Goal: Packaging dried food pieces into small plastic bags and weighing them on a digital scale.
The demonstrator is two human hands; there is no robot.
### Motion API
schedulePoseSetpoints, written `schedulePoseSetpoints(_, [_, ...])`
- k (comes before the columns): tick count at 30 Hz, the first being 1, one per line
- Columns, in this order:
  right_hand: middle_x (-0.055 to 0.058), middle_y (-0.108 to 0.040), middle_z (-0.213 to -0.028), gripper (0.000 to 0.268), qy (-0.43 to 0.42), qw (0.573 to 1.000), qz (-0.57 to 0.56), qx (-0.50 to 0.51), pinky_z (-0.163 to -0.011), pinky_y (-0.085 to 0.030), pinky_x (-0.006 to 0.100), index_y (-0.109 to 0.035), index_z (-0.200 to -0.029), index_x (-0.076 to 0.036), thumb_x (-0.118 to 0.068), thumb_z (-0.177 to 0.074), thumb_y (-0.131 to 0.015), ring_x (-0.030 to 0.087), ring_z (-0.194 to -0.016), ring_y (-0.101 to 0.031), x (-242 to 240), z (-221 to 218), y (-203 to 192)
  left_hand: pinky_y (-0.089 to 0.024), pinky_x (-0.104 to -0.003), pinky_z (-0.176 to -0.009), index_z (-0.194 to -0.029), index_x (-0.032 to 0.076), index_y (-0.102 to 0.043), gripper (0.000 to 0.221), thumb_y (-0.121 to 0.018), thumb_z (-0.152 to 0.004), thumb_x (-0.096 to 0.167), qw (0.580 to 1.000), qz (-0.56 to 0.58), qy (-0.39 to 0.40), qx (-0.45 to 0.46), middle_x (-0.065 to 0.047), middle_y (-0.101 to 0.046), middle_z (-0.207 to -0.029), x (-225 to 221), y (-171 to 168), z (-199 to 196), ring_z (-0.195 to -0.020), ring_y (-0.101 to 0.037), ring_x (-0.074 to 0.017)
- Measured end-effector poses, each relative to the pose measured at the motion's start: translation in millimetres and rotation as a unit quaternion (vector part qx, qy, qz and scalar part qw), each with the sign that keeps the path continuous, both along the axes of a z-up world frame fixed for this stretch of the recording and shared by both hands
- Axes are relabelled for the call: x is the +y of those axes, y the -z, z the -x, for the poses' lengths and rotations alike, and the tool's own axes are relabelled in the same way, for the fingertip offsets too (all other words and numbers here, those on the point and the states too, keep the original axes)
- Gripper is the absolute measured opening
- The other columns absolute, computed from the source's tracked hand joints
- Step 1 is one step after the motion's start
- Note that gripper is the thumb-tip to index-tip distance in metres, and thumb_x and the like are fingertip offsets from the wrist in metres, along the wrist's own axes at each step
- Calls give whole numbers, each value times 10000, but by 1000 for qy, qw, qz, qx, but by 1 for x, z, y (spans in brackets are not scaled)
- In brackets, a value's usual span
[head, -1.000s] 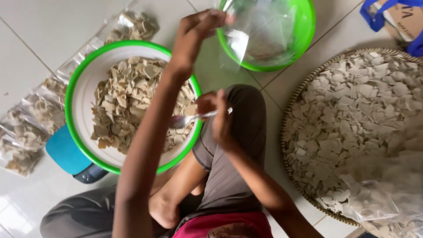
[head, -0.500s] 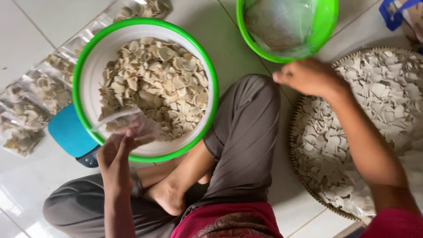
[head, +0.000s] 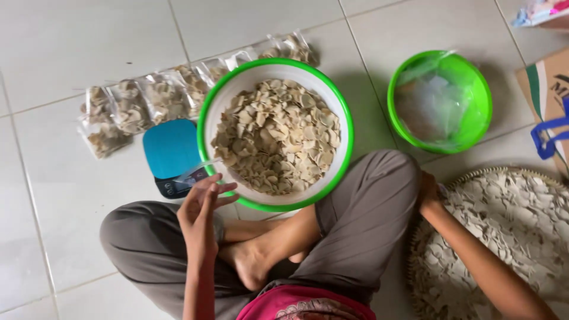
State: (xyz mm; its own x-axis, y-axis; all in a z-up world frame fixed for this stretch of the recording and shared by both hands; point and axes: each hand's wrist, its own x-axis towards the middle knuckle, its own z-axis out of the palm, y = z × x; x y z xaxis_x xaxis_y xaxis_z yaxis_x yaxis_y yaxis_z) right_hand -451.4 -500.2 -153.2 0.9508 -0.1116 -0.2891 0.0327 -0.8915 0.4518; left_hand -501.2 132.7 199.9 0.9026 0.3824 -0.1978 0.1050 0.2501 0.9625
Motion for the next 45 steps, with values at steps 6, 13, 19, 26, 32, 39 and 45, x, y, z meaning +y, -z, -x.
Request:
schedulePoseSetpoints(6, [162, -718, -1169, 343, 157, 970, -184, -19, -777, -539, 470, -661, -1217, -152, -312, -1085, -388, 387, -1052, -706, -4, 6, -23, -666, -370, -768, -1076, -33, -703, 247, -633, -967, 177, 999, 12, -21, 34, -154, -731, -1007, 2, -14, 11, -925, -782, -305])
schedulePoseSetpoints(13, [183, -700, -895, 190, 99, 988, -113, 41, -659, -528, 434, -636, -971, -45, -16, -820, -523, 364, -806, -691, 47, -48, -223, -667, -408, -843, -1256, -31, -652, 365, -563, -1003, 216, 998, -22, -57, -22, -231, -742, -1065, 30, -35, 34, -976, -771, -339])
schedulePoseSetpoints(19, [-15, -311, -552, 175, 125, 906, -333, -228, -524, -167, 377, -785, -960, -316, -484, -916, -794, 178, -554, -277, 57, -87, -340, -659, -323, -809, -1095, -14, -708, 234, -723, -924, 144, 984, 4, -178, 18, -174, -761, -1010, 31, -18, 46, -943, -769, -256])
schedulePoseSetpoints(26, [103, -770, -1051, 421, 116, 923, -250, -268, -735, -524, 565, -776, -1260, -222, -491, -937, -775, 436, -986, -683, 49, -148, -271, -611, -277, -711, -1141, 17, -737, 294, -750, -886, 162, 985, 25, -170, 8, -113, -767, -987, 29, -36, 55, -846, -783, -280])
schedulePoseSetpoints(32, [157, -702, -1009, 351, -158, 860, -387, -294, -783, -472, 517, -741, -1369, -120, -143, -1116, -499, 421, -897, -628, 164, -131, -365, -586, -229, -642, -1138, 35, -719, 313, -793, -851, 135, 992, -20, -118, -36, -90, -780, -1025, 35, -46, 57, -832, -763, -173])
schedulePoseSetpoints(39, [213, -769, -1003, 489, -453, 677, -572, -102, -726, -582, 386, -737, -1062, 48, -155, -1052, -293, 323, -918, -762, 363, 3, -503, -605, -197, -654, -1153, 73, -728, 276, -783, -894, 151, 988, -99, -34, -115, -43, -786, -964, 11, -63, 70, -842, -737, -82])
schedulePoseSetpoints(45, [271, -706, -1173, 449, -439, 680, -584, 53, -683, -604, 495, -657, -1292, 11, 27, -924, -400, 390, -703, -731, 445, 75, -524, -613, -316, -700, -1145, 85, -744, 407, -899, -785, 194, 966, -214, -11, -142, -93, -773, -918, -2, -71, 100, -792, -738, -164])
